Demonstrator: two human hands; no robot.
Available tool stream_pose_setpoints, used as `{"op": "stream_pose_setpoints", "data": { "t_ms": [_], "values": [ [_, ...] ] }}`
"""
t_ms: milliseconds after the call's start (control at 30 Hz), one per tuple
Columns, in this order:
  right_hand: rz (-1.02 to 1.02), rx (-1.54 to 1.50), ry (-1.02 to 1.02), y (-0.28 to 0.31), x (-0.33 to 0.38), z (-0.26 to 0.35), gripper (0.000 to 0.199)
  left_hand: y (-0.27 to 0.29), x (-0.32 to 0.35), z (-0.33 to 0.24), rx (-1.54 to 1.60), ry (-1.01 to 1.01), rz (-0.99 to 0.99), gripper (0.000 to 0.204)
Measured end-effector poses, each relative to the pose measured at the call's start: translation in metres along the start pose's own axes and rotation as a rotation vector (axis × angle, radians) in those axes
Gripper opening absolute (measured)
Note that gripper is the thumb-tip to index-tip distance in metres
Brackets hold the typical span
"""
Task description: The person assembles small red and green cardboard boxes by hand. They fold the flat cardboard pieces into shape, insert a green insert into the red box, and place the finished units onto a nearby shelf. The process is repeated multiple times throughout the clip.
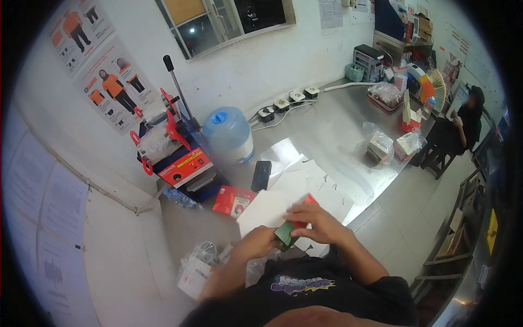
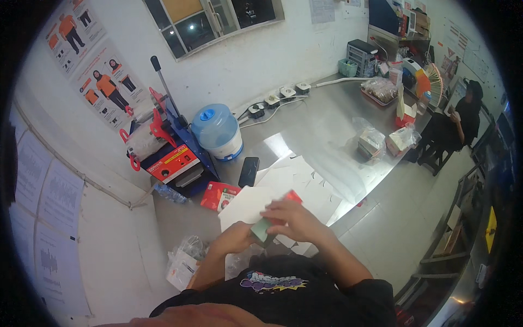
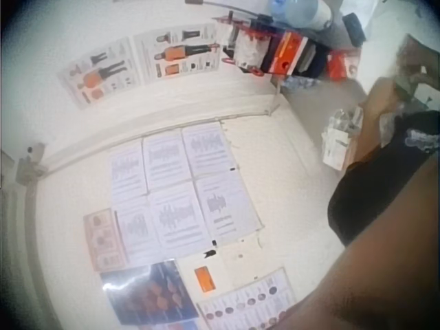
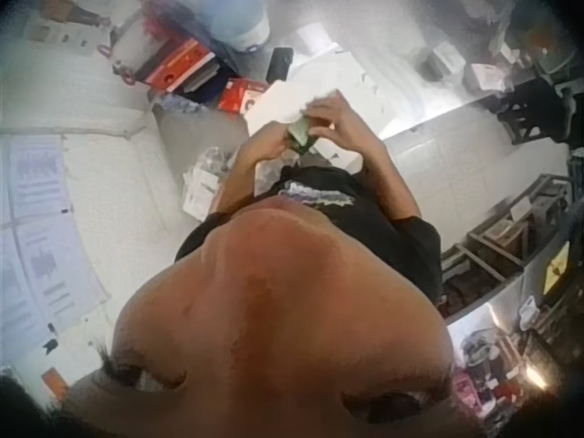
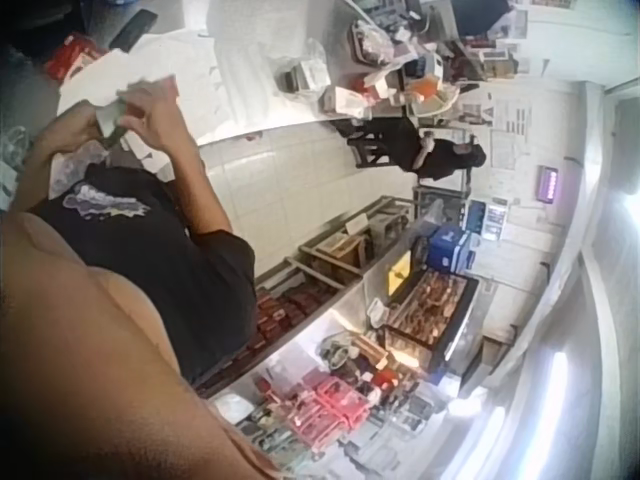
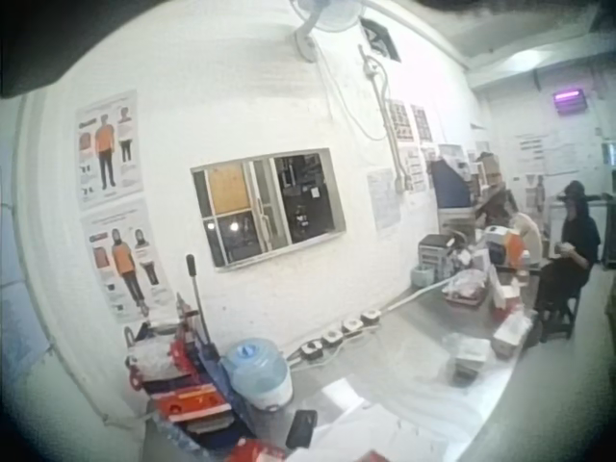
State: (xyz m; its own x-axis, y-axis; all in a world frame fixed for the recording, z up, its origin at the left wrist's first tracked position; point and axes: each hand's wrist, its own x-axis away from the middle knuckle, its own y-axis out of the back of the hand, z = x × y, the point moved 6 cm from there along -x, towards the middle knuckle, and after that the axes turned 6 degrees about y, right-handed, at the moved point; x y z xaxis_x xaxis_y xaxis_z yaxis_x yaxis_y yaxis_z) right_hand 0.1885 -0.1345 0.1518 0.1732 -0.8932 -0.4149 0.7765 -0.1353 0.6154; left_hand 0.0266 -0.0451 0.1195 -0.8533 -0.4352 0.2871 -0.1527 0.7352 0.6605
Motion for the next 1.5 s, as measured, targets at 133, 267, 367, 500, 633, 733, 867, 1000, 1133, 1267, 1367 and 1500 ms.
{"op": "stream_pose_setpoints", "data": {
  "t_ms": [133, 267, 367, 500, 633, 733, 867, 1000, 1133, 1267, 1367, 1500],
  "values": [
    [0.14, -0.166, -0.151, -0.016, -0.001, 0.002, 0.045, -0.002, 0.001, -0.005, -0.145, 0.001, 0.085, 0.034],
    [0.211, 0.244, -0.301, -0.036, 0.001, -0.014, 0.033, -0.004, -0.003, -0.001, -0.086, 0.031, -0.073, 0.047],
    [0.236, 0.27, -0.385, -0.046, 0.001, -0.018, 0.033, -0.002, -0.005, -0.013, -0.095, -0.087, -0.286, 0.055],
    [-0.151, 0.313, -0.33, -0.019, -0.005, -0.008, 0.032, -0.012, 0.0, -0.009, 0.238, -0.206, -0.832, 0.063],
    [-0.191, 0.278, -0.222, -0.016, -0.005, -0.002, 0.028, -0.031, -0.013, 0.008, 1.224, 0.106, -0.494, 0.066],
    [-0.1, 0.255, -0.114, -0.024, -0.007, 0.004, 0.026, -0.047, -0.016, 0.008, 1.569, 0.053, -0.249, 0.063],
    [-0.074, 0.265, -0.075, -0.037, -0.003, 0.004, 0.025, -0.052, -0.025, 0.035, 1.401, 0.064, -0.484, 0.061],
    [-0.08, 0.369, -0.081, -0.037, -0.002, 0.002, 0.029, -0.044, -0.026, 0.028, 1.459, 0.071, -0.486, 0.058],
    [-0.283, 0.381, -0.044, -0.025, -0.006, 0.009, 0.031, -0.043, -0.027, 0.027, 1.391, 0.081, -0.556, 0.05],
    [-0.531, 0.392, -0.067, -0.017, 0.001, 0.007, 0.039, -0.035, -0.022, 0.0, 1.527, 0.009, -0.646, 0.049],
    [-0.443, 0.418, -0.112, -0.016, -0.005, 0.015, 0.048, -0.04, -0.024, 0.003, 1.449, 0.025, -0.619, 0.051],
    [-0.193, 0.37, -0.168, -0.03, -0.002, 0.01, 0.055, -0.041, -0.025, -0.002, 1.242, -0.035, -0.529, 0.054]
  ]
}}
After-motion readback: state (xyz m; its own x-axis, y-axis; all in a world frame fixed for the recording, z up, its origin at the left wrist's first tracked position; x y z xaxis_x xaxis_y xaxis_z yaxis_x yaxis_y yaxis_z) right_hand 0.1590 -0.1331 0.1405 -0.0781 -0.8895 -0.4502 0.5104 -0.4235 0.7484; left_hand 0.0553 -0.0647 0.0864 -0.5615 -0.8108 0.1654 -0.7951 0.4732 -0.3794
